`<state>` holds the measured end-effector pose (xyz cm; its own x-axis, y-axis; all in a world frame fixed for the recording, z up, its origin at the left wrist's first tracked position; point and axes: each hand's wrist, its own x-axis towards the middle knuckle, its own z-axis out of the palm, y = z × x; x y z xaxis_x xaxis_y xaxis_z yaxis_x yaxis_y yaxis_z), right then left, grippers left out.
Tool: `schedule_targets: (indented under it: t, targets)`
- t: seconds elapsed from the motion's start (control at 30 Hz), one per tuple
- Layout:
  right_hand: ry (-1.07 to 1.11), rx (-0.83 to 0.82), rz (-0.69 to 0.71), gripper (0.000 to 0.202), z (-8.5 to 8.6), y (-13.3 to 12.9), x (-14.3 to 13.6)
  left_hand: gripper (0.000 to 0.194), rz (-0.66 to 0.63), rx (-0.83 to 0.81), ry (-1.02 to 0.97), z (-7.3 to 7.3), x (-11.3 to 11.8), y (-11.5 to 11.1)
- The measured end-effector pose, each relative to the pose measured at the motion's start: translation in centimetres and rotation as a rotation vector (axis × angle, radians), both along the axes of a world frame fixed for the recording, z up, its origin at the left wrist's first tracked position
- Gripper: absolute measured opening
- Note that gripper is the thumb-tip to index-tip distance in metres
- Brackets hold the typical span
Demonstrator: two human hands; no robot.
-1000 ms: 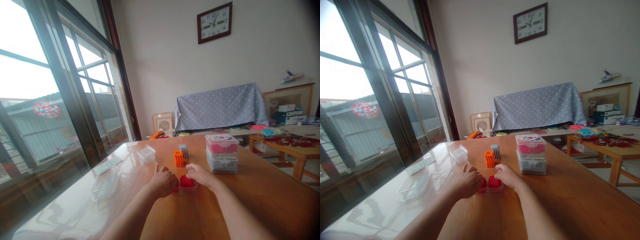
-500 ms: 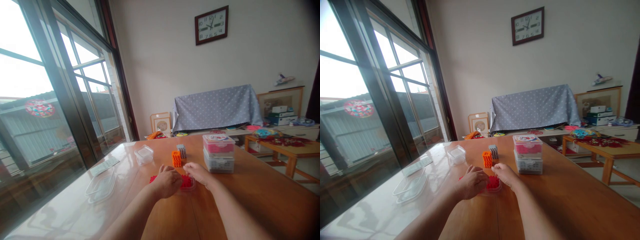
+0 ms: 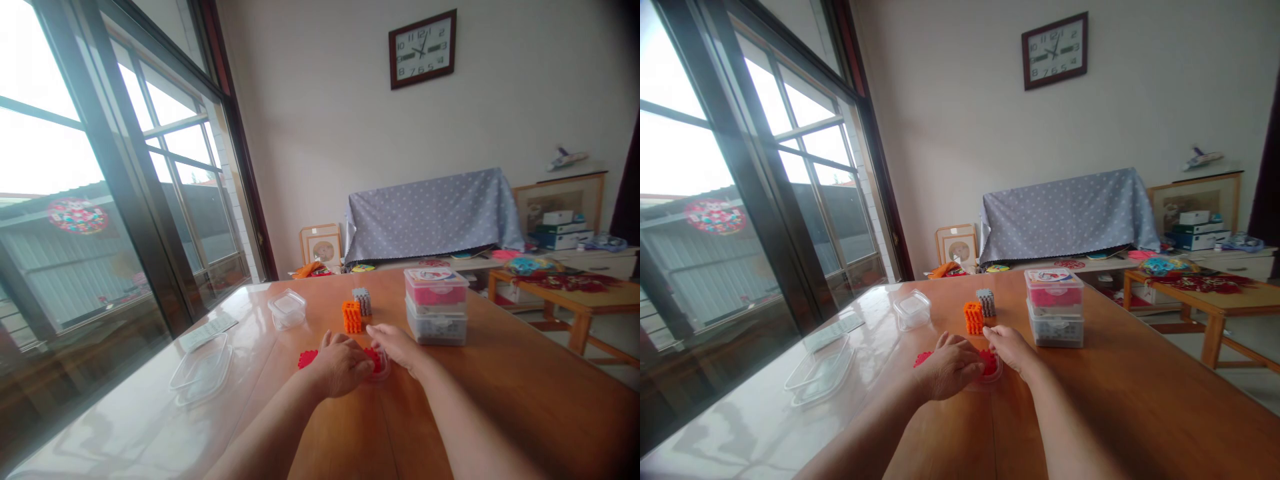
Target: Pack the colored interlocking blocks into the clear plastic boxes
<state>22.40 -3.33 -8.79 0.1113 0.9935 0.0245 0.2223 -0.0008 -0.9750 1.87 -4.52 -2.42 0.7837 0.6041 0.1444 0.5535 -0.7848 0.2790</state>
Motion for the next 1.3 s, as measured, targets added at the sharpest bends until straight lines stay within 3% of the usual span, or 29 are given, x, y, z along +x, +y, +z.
schedule_targets:
  t: [0.1, 0.23, 0.4, 0.53, 0.8, 0.97, 1.17, 1.3]
  targets:
    - [-0.007, -0.015, -0.024, 0.056, 0.1, -0.1, 0.1, 0.031, 0.03, 0.032, -0.049, 0.9, -1.5, 1.2]
    - [-0.008, -0.026, -0.039, 0.054, 0.4, -0.2, 0.2, 0.031, 0.196, 0.051, -0.108, 1.5, -5.0, 3.7]
    - [-0.015, -0.046, -0.048, 0.053, 0.6, -0.4, 0.1, 0.044, 0.321, -0.035, -0.071, 0.2, -9.1, 5.5]
    - [-0.024, -0.076, -0.049, 0.055, 0.3, -0.2, 0.1, 0.054, 0.352, -0.084, 0.026, -0.9, -10.3, 5.5]
    - [-0.023, -0.095, -0.031, 0.058, -0.2, 0.1, 0.2, 0.051, 0.398, -0.044, 0.032, -1.7, -10.7, 5.2]
    - [-0.018, -0.085, -0.05, 0.057, -0.3, 0.2, 0.3, 0.039, 0.398, 0.062, -0.049, -0.8, -10.8, 5.5]
    - [-0.028, -0.083, -0.059, 0.054, -0.2, 0.1, 0.2, 0.034, 0.292, 0.109, -0.11, 1.6, -7.3, 3.4]
    - [-0.038, -0.082, -0.059, 0.053, -0.2, 0.1, 0.1, 0.03, 0.279, 0.081, -0.022, 1.9, -4.6, 1.9]
